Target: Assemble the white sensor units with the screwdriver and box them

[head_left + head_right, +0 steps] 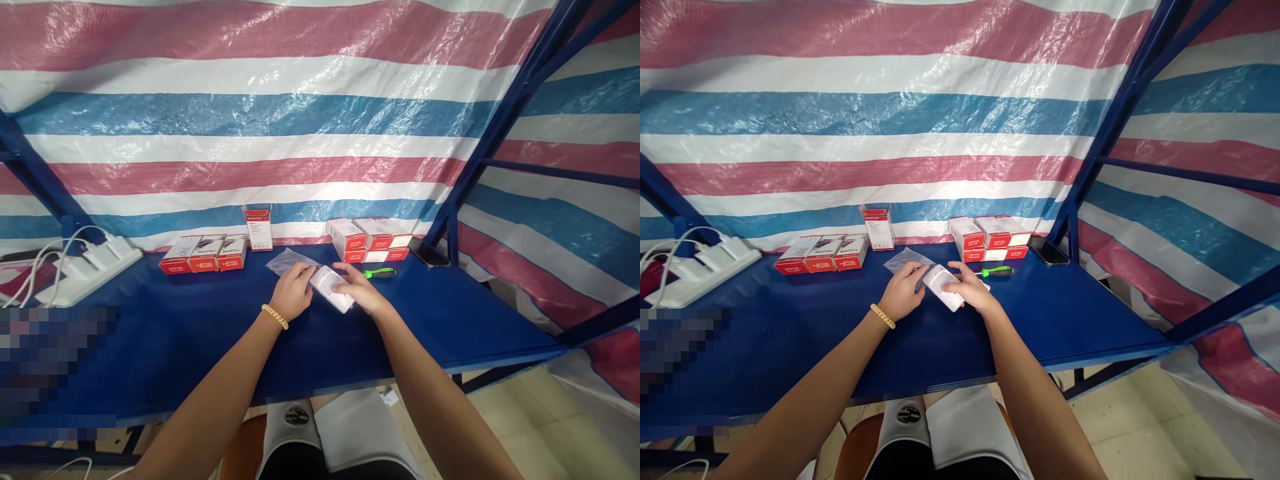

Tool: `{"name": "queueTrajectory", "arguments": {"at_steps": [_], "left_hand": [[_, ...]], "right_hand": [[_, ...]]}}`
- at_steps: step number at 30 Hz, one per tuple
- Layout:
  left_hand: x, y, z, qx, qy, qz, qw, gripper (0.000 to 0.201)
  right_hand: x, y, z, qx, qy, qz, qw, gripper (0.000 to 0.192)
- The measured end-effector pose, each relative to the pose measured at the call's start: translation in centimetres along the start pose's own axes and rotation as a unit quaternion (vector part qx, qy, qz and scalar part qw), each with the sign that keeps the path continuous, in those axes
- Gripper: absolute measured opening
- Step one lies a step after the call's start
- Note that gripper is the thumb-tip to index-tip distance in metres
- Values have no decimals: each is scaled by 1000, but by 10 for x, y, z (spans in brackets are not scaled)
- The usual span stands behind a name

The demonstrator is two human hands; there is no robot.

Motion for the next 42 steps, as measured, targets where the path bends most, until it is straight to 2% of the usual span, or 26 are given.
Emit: {"name": "queueTrajectory", "arguments": {"at_steps": [6, 10, 13, 15, 19, 23, 25, 26, 28, 29, 31, 32, 34, 36, 37, 39, 42], "left_hand": [[1, 18, 1, 44, -41, -29, 998, 58], [-2, 22, 2, 43, -47, -36, 997, 67], [0, 24, 3, 50, -64, -25, 996, 70], [2, 26, 4, 55, -79, -18, 995, 70], [1, 29, 4, 57, -87, -9, 995, 65], [-9, 38, 3, 68, -66, 45, 995, 57], [-21, 34, -2, 39, -12, 88, 995, 47], [-28, 25, -5, -4, 32, 110, 993, 39], [-38, -9, -6, -160, 122, 153, 968, 24], [-37, -29, -1, -255, 149, 180, 938, 23], [-17, -57, 13, -422, 140, 263, 856, 36], [-3, -63, 18, -473, 119, 321, 812, 43], [19, -58, 18, -498, 77, 453, 735, 56], [28, -44, 10, -458, 57, 558, 689, 59], [27, -38, 7, -434, 59, 588, 680, 57], [22, -33, 4, -403, 77, 601, 685, 52], [11, -32, 3, -369, 95, 557, 738, 48]], "right_hand": [[7, 1, 1, -6, -21, 2, 1000, 75], [10, 2, 1, -6, -31, 7, 999, 87], [7, 3, -1, -4, -5, 13, 1000, 88], [2, 5, -3, -3, 22, 19, 1000, 83], [1, -1, -6, -46, 33, 25, 998, 56], [2, -9, -5, -76, 40, 9, 996, 55], [1, -12, -3, -80, 48, 1, 996, 56], [0, -14, -3, -82, 55, -6, 995, 56], [-2, -17, -1, -87, 67, -30, 993, 56], [-2, -19, 0, -91, 66, -47, 993, 56], [3, -24, 4, -104, 44, -81, 990, 57], [6, -27, 6, -112, 27, -95, 989, 57], [15, -31, 11, -127, -6, -105, 986, 58], [23, -32, 15, -137, -36, -104, 984, 59], [27, -31, 16, -141, -48, -105, 983, 60], [35, -28, 17, -142, -70, -111, 981, 67], [44, -19, 15, -131, -88, -120, 980, 92]]}}
Point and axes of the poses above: each hand's wrist, its own z-axis away from the middle knuckle, its own x-axis out of the palm, y = z × x, the point moved 9 cm from there along -z, towards the middle knuckle, and after that the axes turned 10 degrees about y, right-handed, at the moved point
